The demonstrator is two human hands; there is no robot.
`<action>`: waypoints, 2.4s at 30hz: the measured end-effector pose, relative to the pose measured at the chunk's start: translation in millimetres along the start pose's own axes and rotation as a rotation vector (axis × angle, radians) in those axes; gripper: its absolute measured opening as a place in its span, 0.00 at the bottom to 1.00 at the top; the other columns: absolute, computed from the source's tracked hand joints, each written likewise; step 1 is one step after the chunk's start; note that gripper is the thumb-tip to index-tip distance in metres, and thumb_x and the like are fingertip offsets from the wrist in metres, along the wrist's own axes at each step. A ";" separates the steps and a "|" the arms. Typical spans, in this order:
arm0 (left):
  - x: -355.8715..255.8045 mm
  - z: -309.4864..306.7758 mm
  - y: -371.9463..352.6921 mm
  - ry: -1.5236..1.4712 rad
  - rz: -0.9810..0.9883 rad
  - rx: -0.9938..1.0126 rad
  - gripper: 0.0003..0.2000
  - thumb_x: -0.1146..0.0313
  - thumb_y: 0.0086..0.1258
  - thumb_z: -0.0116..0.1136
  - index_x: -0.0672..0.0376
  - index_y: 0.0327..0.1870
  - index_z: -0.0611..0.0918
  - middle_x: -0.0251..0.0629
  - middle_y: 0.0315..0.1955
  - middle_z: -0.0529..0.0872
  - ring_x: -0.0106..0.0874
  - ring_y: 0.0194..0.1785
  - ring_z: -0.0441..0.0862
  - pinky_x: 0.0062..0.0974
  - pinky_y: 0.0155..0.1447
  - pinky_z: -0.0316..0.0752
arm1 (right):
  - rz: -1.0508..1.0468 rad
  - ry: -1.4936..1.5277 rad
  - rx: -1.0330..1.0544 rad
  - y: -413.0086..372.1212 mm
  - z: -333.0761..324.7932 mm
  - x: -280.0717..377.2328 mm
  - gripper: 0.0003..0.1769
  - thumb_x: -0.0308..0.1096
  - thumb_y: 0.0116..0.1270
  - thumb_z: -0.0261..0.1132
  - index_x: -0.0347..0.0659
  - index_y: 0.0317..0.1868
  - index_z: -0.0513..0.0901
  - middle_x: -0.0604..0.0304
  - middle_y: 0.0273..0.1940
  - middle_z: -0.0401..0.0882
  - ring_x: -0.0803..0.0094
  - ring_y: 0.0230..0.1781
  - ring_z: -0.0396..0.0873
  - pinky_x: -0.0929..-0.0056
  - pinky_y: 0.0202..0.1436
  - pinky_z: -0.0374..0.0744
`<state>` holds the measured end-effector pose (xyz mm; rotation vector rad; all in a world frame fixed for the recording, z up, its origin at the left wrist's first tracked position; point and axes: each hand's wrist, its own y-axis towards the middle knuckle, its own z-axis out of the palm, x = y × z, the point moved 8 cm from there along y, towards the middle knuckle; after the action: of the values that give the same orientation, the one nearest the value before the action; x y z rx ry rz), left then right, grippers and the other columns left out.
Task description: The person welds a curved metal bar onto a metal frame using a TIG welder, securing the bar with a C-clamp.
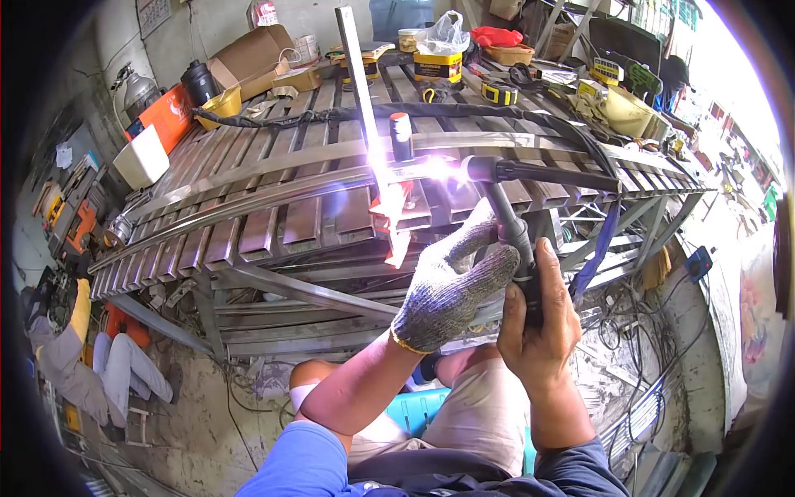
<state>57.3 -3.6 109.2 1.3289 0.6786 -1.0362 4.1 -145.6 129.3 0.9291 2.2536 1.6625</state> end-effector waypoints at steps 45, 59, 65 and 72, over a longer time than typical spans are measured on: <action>2.9 -5.6 -4.7 0.324 0.230 0.061 0.19 0.71 0.80 0.69 0.64 0.67 0.84 0.45 0.60 0.89 0.30 0.58 0.89 0.30 0.62 0.84 | -0.024 0.005 -0.029 -21.1 14.0 -7.6 0.34 0.20 0.71 0.70 0.18 0.74 0.71 0.34 0.48 0.86 0.51 0.33 0.88 0.60 0.34 0.86; -0.4 -8.7 -62.3 0.104 0.012 0.045 0.18 0.72 0.81 0.65 0.69 0.67 0.82 0.49 0.55 0.91 0.35 0.54 0.92 0.33 0.59 0.85 | 0.152 0.135 -0.249 -46.6 3.6 -38.6 0.47 0.29 0.82 0.64 0.23 0.86 0.42 0.43 0.53 0.81 0.70 0.38 0.77 0.75 0.45 0.77; -87.1 -23.0 -93.5 0.570 0.336 0.078 0.15 0.72 0.78 0.68 0.67 0.61 0.85 0.45 0.48 0.93 0.37 0.46 0.93 0.33 0.51 0.86 | 0.263 0.145 -0.274 -47.4 -12.5 -48.5 0.46 0.29 0.82 0.64 0.28 0.87 0.44 0.53 0.45 0.82 0.76 0.35 0.75 0.78 0.40 0.73; -154.4 -13.5 -110.4 0.764 0.512 0.109 0.15 0.72 0.78 0.67 0.67 0.61 0.85 0.45 0.49 0.92 0.37 0.48 0.91 0.34 0.53 0.85 | 0.426 0.273 -0.695 -8.8 -79.6 -47.4 0.35 0.32 0.80 0.70 0.38 0.81 0.67 0.57 0.34 0.83 0.78 0.21 0.74 0.78 0.26 0.74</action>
<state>-104.3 50.3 193.9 1.8847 0.7758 -0.1277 -1.4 -237.9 139.5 1.0708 1.4359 2.6393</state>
